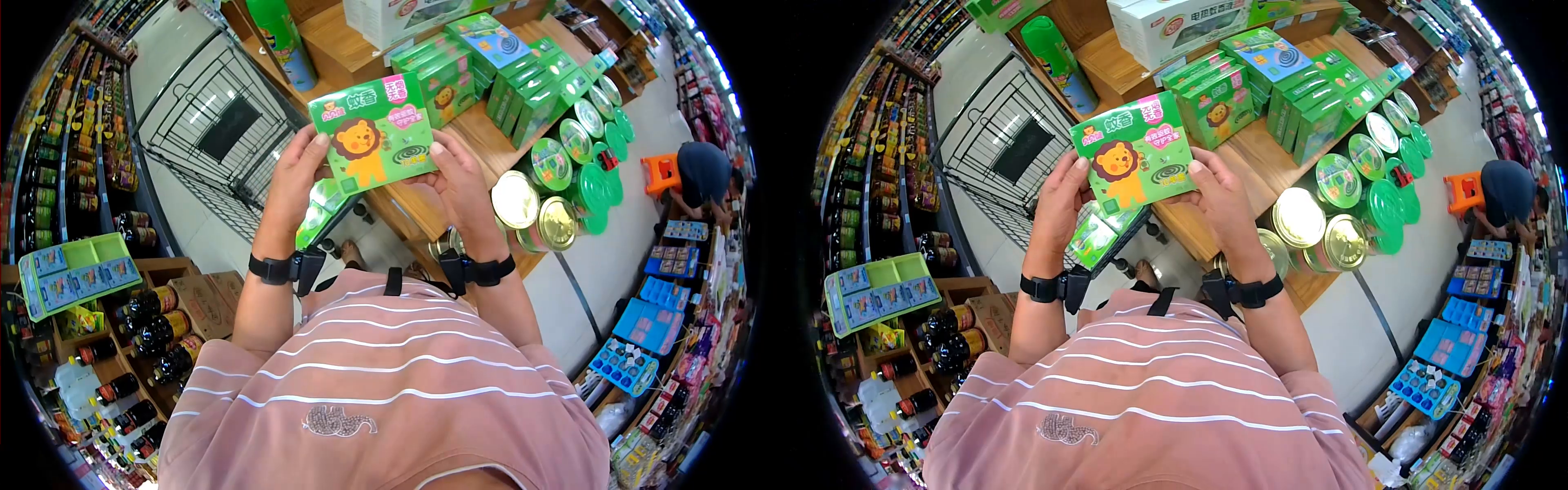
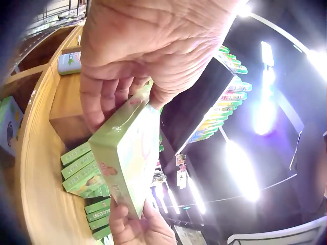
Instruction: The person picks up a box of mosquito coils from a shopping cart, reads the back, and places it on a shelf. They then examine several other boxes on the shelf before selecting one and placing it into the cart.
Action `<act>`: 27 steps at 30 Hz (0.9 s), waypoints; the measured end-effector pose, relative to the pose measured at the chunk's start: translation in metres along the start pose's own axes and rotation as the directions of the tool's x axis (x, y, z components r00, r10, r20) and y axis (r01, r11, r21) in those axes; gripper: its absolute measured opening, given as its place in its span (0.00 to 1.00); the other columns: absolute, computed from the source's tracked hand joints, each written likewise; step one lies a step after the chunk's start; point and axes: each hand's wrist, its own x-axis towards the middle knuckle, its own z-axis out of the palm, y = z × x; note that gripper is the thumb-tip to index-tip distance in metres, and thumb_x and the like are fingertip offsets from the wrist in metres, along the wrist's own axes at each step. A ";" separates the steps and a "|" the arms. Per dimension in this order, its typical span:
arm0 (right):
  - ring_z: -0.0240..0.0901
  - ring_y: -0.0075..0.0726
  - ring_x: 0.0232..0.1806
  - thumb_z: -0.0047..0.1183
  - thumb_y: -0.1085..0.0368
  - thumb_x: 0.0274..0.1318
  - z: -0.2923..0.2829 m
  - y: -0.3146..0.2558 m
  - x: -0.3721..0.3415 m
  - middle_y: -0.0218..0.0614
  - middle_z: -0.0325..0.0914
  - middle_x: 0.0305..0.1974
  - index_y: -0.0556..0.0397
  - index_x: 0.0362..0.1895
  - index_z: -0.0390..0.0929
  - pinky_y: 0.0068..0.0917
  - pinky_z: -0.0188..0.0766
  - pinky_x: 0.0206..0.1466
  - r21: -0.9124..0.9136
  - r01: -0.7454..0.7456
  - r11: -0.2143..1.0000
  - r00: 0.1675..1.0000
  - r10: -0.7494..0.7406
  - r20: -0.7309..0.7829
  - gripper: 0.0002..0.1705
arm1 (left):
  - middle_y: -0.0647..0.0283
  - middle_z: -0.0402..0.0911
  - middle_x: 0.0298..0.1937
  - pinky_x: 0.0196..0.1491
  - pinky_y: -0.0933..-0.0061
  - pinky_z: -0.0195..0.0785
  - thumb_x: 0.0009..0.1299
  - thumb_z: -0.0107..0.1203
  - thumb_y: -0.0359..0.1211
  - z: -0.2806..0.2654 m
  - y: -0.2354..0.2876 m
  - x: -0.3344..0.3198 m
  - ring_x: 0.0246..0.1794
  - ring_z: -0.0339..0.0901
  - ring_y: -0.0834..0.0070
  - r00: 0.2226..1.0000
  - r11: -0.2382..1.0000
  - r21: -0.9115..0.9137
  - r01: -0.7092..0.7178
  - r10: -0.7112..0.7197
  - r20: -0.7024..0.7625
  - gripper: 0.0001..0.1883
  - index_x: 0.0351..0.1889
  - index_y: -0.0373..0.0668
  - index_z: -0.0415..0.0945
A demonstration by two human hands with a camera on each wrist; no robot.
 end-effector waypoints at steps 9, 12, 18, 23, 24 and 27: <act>0.80 0.36 0.50 0.43 0.59 0.75 -0.018 -0.010 -0.013 0.41 0.78 0.53 0.63 0.66 0.66 0.36 0.81 0.52 -0.005 0.059 0.998 0.998 -0.060 -0.028 0.24 | 0.63 0.81 0.53 0.51 0.76 0.74 0.80 0.50 0.41 0.024 -0.004 0.002 0.47 0.80 0.81 0.999 0.998 -0.065 0.006 -0.002 0.052 0.24 0.67 0.34 0.68; 0.80 0.37 0.50 0.43 0.59 0.75 -0.024 -0.011 -0.015 0.42 0.78 0.53 0.63 0.66 0.66 0.37 0.82 0.52 -0.003 0.064 0.998 0.998 -0.064 -0.025 0.25 | 0.63 0.81 0.53 0.51 0.76 0.75 0.80 0.50 0.40 0.029 -0.007 0.003 0.47 0.80 0.80 0.999 0.998 -0.060 -0.006 0.008 0.045 0.23 0.67 0.34 0.68; 0.81 0.39 0.50 0.43 0.60 0.75 -0.033 -0.016 -0.020 0.43 0.78 0.53 0.64 0.66 0.65 0.38 0.82 0.52 0.012 0.057 0.998 0.998 -0.057 -0.038 0.25 | 0.62 0.79 0.53 0.50 0.76 0.75 0.79 0.50 0.38 0.042 -0.010 0.002 0.45 0.79 0.80 0.998 0.998 -0.009 -0.055 0.055 0.014 0.22 0.65 0.35 0.67; 0.81 0.39 0.50 0.42 0.61 0.75 -0.039 -0.020 -0.024 0.44 0.78 0.53 0.65 0.66 0.65 0.38 0.82 0.52 0.012 0.065 0.998 0.996 -0.064 -0.060 0.24 | 0.60 0.79 0.54 0.51 0.75 0.75 0.79 0.50 0.38 0.053 -0.014 0.003 0.45 0.79 0.79 0.998 0.998 -0.014 -0.058 0.058 -0.011 0.22 0.64 0.34 0.65; 0.81 0.39 0.50 0.42 0.61 0.75 -0.040 -0.021 -0.026 0.44 0.78 0.53 0.64 0.66 0.65 0.38 0.82 0.51 0.011 0.069 0.998 0.996 -0.068 -0.062 0.24 | 0.60 0.79 0.54 0.51 0.74 0.75 0.79 0.50 0.38 0.054 -0.015 0.003 0.46 0.79 0.79 0.998 0.998 -0.013 -0.058 0.058 -0.011 0.22 0.65 0.33 0.65; 0.81 0.39 0.48 0.43 0.61 0.75 -0.042 -0.026 -0.029 0.44 0.79 0.52 0.64 0.65 0.66 0.37 0.82 0.51 0.010 0.072 0.997 0.995 -0.071 -0.073 0.24 | 0.61 0.79 0.50 0.44 0.75 0.74 0.78 0.51 0.38 0.063 -0.016 0.005 0.45 0.79 0.78 0.997 0.997 -0.009 -0.075 0.075 -0.036 0.22 0.63 0.34 0.67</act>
